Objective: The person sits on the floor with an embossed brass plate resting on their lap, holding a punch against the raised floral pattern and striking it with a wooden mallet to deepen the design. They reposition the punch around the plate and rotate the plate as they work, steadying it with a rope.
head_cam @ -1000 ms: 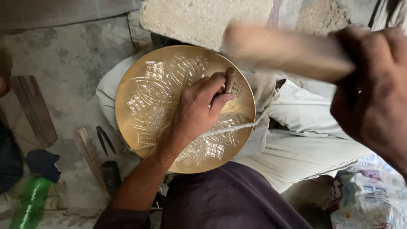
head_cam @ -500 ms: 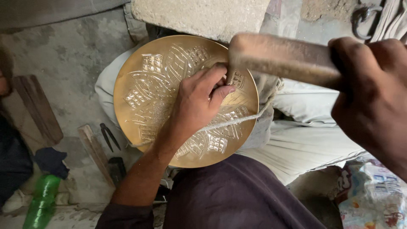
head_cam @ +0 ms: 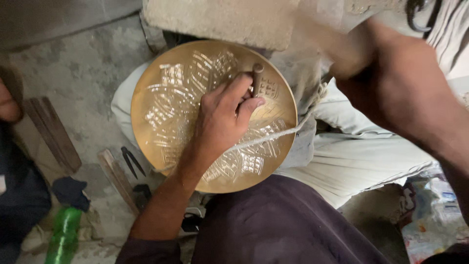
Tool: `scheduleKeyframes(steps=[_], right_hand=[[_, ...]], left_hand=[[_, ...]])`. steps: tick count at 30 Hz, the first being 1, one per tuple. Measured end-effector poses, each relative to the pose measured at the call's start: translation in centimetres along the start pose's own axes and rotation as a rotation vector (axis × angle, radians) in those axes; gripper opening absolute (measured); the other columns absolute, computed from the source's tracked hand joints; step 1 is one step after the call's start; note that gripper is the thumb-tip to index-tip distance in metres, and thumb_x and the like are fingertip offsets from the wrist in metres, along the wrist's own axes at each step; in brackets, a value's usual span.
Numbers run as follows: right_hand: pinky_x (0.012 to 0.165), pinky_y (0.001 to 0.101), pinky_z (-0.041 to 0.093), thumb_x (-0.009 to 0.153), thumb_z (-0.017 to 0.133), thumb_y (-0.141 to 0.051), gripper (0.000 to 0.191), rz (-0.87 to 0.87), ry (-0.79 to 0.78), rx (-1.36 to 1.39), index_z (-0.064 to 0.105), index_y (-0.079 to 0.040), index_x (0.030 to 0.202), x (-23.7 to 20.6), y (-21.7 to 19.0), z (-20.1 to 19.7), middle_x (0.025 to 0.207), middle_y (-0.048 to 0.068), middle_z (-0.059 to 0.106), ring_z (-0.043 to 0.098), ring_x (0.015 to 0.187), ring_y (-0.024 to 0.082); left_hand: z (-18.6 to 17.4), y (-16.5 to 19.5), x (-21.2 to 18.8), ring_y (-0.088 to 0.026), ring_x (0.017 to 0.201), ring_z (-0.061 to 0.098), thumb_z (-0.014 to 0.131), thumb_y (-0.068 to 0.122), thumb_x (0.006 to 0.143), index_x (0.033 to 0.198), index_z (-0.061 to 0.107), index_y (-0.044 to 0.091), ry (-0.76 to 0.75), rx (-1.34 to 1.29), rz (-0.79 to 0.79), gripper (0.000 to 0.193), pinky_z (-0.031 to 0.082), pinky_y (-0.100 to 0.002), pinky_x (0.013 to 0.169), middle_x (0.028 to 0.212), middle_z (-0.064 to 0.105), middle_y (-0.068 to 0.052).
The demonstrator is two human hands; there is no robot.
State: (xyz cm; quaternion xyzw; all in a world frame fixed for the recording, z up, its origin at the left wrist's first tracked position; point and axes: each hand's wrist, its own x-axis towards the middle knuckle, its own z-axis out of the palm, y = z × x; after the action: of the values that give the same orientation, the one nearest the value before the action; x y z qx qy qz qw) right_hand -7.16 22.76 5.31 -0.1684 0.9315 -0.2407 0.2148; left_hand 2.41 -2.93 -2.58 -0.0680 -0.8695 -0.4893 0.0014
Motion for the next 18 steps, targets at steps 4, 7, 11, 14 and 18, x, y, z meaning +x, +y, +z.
scheduleKeyframes(steps=[4, 7, 11, 14, 18], right_hand=[[0.065, 0.0412, 0.06, 0.096, 0.078, -0.023, 0.041, 0.098, -0.047, -0.114, 0.056, 0.0, 0.122, 1.0, -1.2, -0.7, 0.092, 0.017, 0.07, 0.073, 0.077, 0.028], [0.069, 0.0427, 0.059, 0.092, 0.081, -0.019, 0.039, -0.057, -0.024, -0.164, 0.058, 0.001, 0.117, 1.2, -0.4, -0.2, 0.092, 0.018, 0.071, 0.072, 0.08, 0.032], [0.075, 0.0434, 0.058, 0.089, 0.079, -0.012, 0.043, -0.244, 0.129, -0.036, 0.056, 0.006, 0.121, 0.9, 1.1, 0.4, 0.104, 0.023, 0.069, 0.07, 0.088, 0.035], [0.079, 0.0421, 0.059, 0.088, 0.072, -0.012, 0.034, 0.121, -0.076, 0.418, 0.056, -0.001, 0.116, 0.8, 1.3, 0.8, 0.093, 0.015, 0.069, 0.07, 0.088, 0.03], [0.073, 0.0464, 0.055, 0.085, 0.079, -0.008, 0.036, -0.093, 0.11, -0.092, 0.061, -0.004, 0.115, 1.0, 0.8, 0.8, 0.099, 0.016, 0.071, 0.07, 0.087, 0.031]], left_hand=[[0.1, 0.2, 0.2, -0.026, 0.082, 0.074, 0.078, 0.013, 0.096, 0.111, 0.06, 0.004, -0.024, -0.033, -0.038, 0.025, 0.057, -0.04, 0.068, 0.093, 0.07, -0.013], [0.0, 0.3, 0.2, -0.025, 0.083, 0.075, 0.077, 0.013, 0.097, 0.113, 0.06, 0.004, -0.029, -0.036, -0.033, 0.025, 0.059, -0.038, 0.069, 0.099, 0.07, -0.014], [-0.1, 0.3, 0.4, -0.024, 0.084, 0.075, 0.077, 0.013, 0.096, 0.116, 0.06, 0.004, -0.043, -0.047, -0.038, 0.027, 0.059, -0.038, 0.069, 0.095, 0.07, -0.012], [-0.1, 0.4, 0.5, -0.024, 0.083, 0.075, 0.078, 0.015, 0.097, 0.113, 0.06, 0.004, -0.076, 0.003, -0.045, 0.026, 0.059, -0.038, 0.069, 0.093, 0.07, -0.011], [0.0, 0.5, 0.5, -0.024, 0.083, 0.075, 0.077, 0.015, 0.096, 0.116, 0.062, 0.005, -0.073, -0.009, -0.046, 0.028, 0.059, -0.038, 0.068, 0.093, 0.07, -0.012]])
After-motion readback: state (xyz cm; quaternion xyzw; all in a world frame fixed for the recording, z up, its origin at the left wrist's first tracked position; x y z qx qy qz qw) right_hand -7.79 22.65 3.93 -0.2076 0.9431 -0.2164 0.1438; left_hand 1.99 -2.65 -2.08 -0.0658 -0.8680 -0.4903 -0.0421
